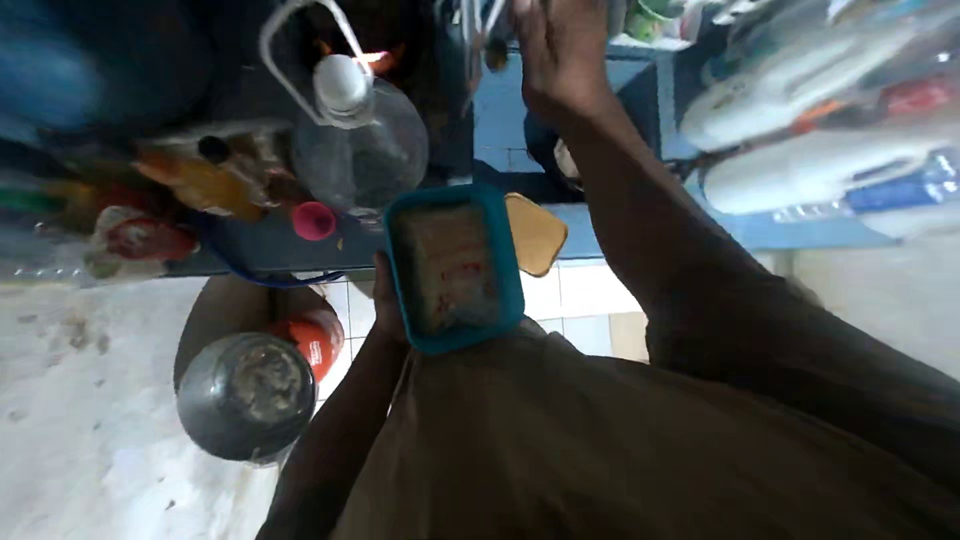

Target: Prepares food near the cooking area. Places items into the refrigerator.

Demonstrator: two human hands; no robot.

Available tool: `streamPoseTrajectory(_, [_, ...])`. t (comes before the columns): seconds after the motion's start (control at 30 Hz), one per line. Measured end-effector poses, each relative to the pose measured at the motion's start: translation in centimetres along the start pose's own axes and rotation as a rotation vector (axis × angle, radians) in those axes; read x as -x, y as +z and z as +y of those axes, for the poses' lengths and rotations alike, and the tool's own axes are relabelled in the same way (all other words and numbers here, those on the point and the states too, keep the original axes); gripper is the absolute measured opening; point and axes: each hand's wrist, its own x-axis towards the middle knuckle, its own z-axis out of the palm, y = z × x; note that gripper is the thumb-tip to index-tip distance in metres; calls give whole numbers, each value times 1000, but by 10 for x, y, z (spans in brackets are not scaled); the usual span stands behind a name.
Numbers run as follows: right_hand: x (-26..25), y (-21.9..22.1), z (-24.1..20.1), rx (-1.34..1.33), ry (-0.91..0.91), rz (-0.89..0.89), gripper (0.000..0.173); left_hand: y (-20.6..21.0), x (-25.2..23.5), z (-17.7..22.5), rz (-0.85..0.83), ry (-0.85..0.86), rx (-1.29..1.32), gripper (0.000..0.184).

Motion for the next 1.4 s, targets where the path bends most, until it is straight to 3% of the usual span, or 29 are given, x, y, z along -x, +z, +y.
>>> streamPoseTrajectory(0.07, [61,-8,7,45,69,-161,36,-7,-5,6,-13,-25,-48,46])
streamPoseTrajectory(0.13, [131,2,37,57,264,-230,34,-20,-11,8,-9,-59,-82,44])
streamPoseTrajectory(0.23, [246,20,79,221,785,-212,34,-38,-15,2,-1,-132,-90,45])
streamPoseTrajectory(0.3, [303,26,85,321,1192,-268,46,-37,-18,-3,-8,-190,-53,46])
streamPoseTrajectory(0.37, [334,30,84,278,1463,-343,63,-36,-22,-8,-32,-224,-56,46])
streamPoseTrajectory(0.4, [344,33,85,213,1516,-345,64,-35,-24,-10,-30,-234,-79,46])
streamPoseTrajectory(0.5, [368,55,92,-66,1608,-188,47,-38,-20,-18,7,-217,-226,43])
streamPoseTrajectory(0.6, [373,51,87,-474,1544,91,29,-40,-25,-24,5,-277,-287,49])
streamPoseTrajectory(0.7, [357,10,64,-684,1264,305,22,-40,-38,-43,8,-367,-304,58])
streamPoseTrajectory(0.77, [346,-32,27,-603,995,326,18,-38,-46,-65,-12,-424,-275,63])
streamPoseTrajectory(0.87, [354,-89,-23,-266,498,206,15,-29,-50,-108,-114,-503,-258,68])
streamPoseTrajectory(0.97, [390,-124,-71,127,247,70,16,13,-42,-159,-50,-548,-313,72])
streamPoseTrajectory(1.07, [450,-143,-99,286,244,37,12,41,-35,-221,-94,-646,67,66])
streamPoseTrajectory(1.1, [474,-148,-104,303,273,25,11,44,-29,-242,-134,-689,82,68])
streamPoseTrajectory(1.17, [522,-159,-108,320,321,13,13,67,-3,-274,-119,-715,-144,70])
streamPoseTrajectory(1.27, [594,-186,-114,288,407,57,24,141,52,-316,-136,-514,-652,45])
streamPoseTrajectory(1.33, [640,-213,-120,294,564,201,38,202,78,-348,-143,-447,-905,35])
streamPoseTrajectory(1.4, [682,-246,-123,233,886,328,51,210,93,-392,-205,-496,-769,38])
